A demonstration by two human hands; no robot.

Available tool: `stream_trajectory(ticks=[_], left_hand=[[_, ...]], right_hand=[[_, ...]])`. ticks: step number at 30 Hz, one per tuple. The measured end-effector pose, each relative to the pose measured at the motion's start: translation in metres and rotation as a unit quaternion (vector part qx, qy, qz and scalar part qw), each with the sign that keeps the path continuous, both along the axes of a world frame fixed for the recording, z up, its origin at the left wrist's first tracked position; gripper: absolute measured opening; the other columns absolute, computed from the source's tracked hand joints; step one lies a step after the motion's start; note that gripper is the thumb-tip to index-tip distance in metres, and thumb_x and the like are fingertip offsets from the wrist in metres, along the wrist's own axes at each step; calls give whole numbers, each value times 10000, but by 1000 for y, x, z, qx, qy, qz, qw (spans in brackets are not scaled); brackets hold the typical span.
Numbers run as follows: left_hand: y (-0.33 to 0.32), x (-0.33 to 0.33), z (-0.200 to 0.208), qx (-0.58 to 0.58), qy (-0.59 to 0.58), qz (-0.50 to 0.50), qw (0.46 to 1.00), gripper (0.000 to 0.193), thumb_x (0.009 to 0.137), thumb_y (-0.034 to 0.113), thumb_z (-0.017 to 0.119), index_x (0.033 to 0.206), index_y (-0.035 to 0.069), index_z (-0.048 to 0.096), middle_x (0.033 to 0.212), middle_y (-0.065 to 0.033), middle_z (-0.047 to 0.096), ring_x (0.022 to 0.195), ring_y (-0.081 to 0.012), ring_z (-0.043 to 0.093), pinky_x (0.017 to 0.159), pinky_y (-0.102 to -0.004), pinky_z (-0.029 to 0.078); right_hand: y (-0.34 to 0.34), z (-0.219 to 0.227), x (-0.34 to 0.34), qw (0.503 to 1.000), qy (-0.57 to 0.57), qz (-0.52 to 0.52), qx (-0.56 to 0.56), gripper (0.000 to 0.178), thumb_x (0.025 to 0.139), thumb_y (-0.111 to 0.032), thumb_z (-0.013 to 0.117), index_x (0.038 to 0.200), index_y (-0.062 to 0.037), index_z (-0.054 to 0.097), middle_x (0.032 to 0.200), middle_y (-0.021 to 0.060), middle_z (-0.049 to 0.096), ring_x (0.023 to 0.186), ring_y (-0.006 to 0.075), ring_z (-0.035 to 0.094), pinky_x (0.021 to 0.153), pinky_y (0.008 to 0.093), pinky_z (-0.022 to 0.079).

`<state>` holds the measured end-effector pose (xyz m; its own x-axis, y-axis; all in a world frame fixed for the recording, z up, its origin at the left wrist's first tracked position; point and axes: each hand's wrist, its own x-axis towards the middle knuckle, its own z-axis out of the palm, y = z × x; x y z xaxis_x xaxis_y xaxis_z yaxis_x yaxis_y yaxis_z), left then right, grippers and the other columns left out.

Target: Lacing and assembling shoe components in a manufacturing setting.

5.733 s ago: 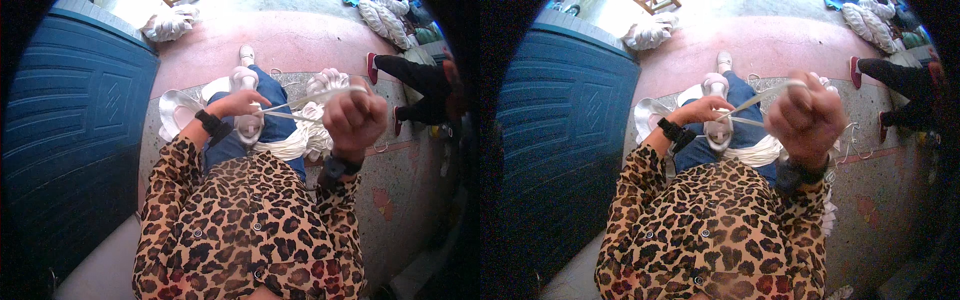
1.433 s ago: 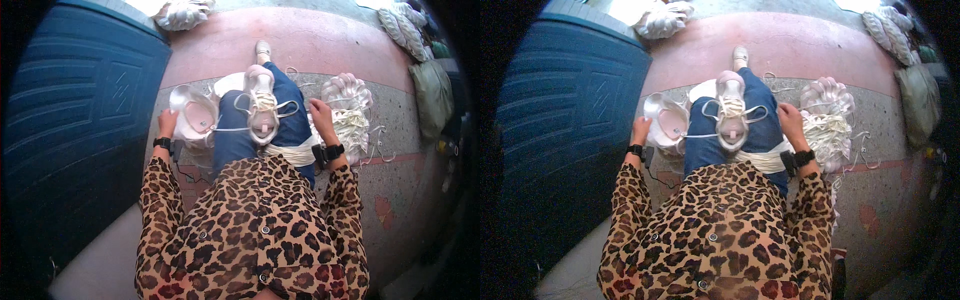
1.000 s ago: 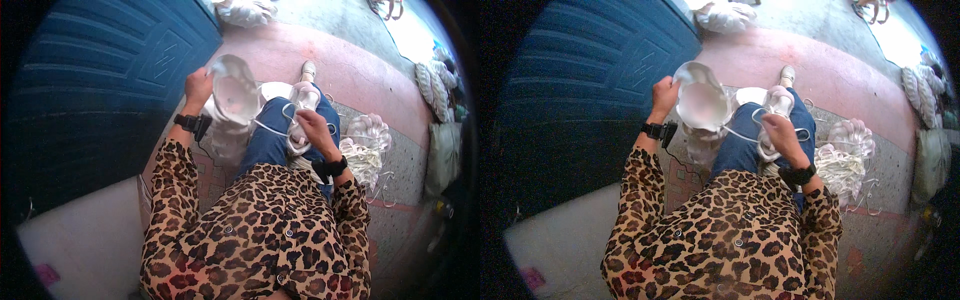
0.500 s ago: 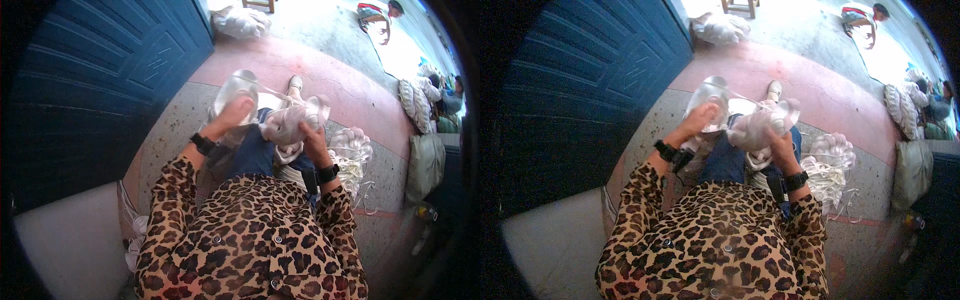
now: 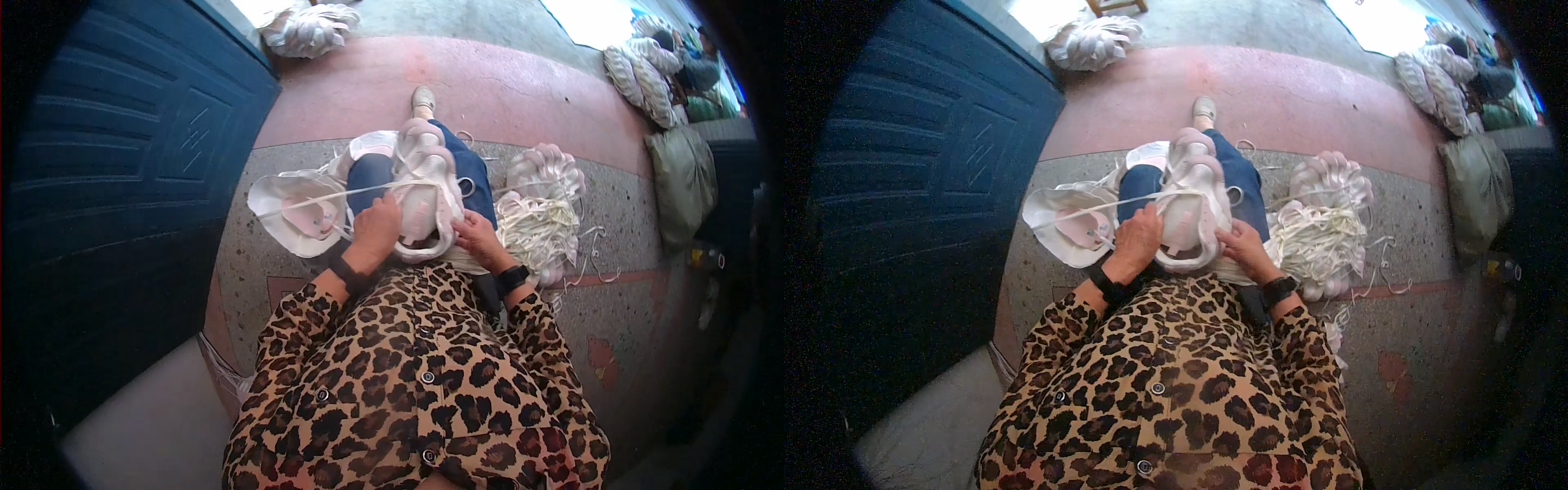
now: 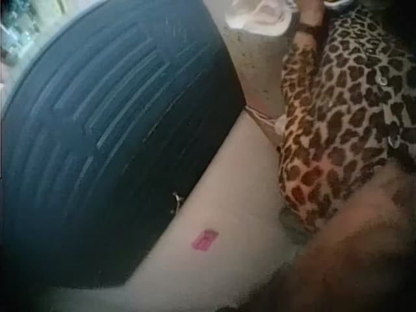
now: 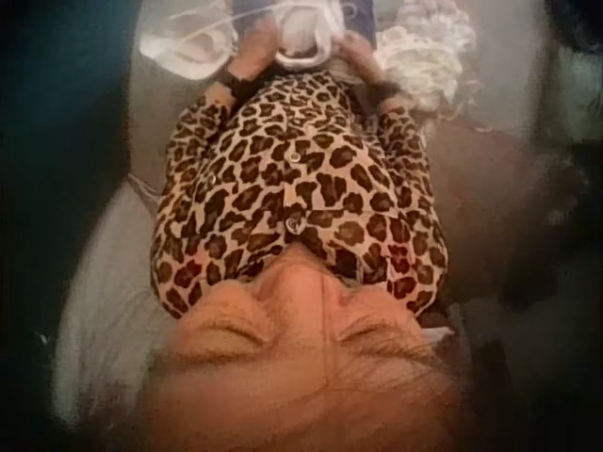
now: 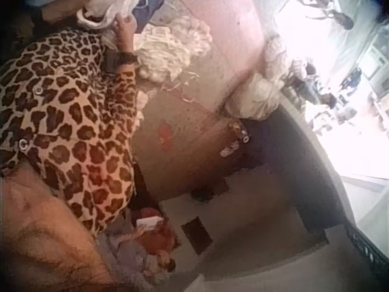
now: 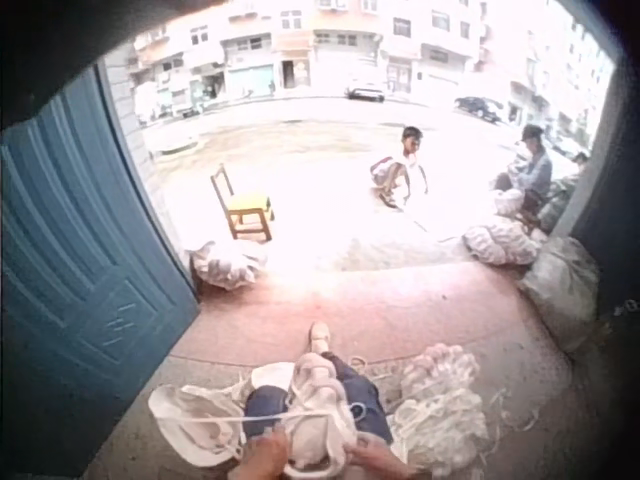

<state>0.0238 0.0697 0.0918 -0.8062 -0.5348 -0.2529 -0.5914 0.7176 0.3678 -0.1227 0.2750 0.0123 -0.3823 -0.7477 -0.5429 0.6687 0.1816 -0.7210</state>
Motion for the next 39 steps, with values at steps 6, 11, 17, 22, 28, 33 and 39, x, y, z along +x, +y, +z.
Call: stream_trajectory(ticks=[6,11,17,22,28,33,39], left_hand=[[-9,-4,-26,-34,-11,7,999,221,956,198,481,1017,-14,504,857,-272,655,766,-464,661,681,-552,531],[2,-14,-30,-22,-13,10,1000,226,963,198,471,1019,-19,497,873,-279,654,791,-466,660,708,-557,524],[8,-16,-41,7,-31,15,999,234,965,189,451,1046,-28,485,902,-299,649,832,-485,649,743,-565,515],[9,-23,-80,18,5,47,999,246,965,174,430,1060,-50,471,898,-328,639,838,-500,641,744,-573,506],[12,-25,-85,47,-8,42,998,235,952,132,427,1096,-51,453,881,-346,633,854,-520,629,770,-583,487],[9,-20,-56,1,-5,-24,1000,164,891,99,486,993,-14,547,882,-235,644,867,-444,613,759,-532,491],[-39,-16,-28,-128,149,-47,979,125,800,71,560,858,56,670,869,-139,643,901,-349,572,790,-466,473]], right_hand=[[-26,54,24,801,580,0,147,336,888,-233,662,1097,21,597,980,200,641,790,349,635,727,402,525],[-17,47,25,850,485,37,203,321,880,-245,702,1052,7,602,919,181,646,771,286,655,692,372,521],[-19,33,25,811,556,68,170,290,865,-219,667,1021,7,570,924,216,623,825,380,637,729,453,512],[-35,-1,24,799,568,31,194,205,864,-125,568,994,11,485,946,267,578,853,481,594,756,533,494],[-39,-17,25,798,573,64,175,198,844,-97,548,984,23,476,916,283,576,847,487,589,767,538,494],[-45,3,12,767,588,154,205,114,841,-105,582,885,-11,534,856,233,608,816,431,617,732,514,504],[-106,31,-23,672,732,89,68,231,807,-59,601,1035,-61,638,1022,132,635,1033,334,578,856,438,474]])
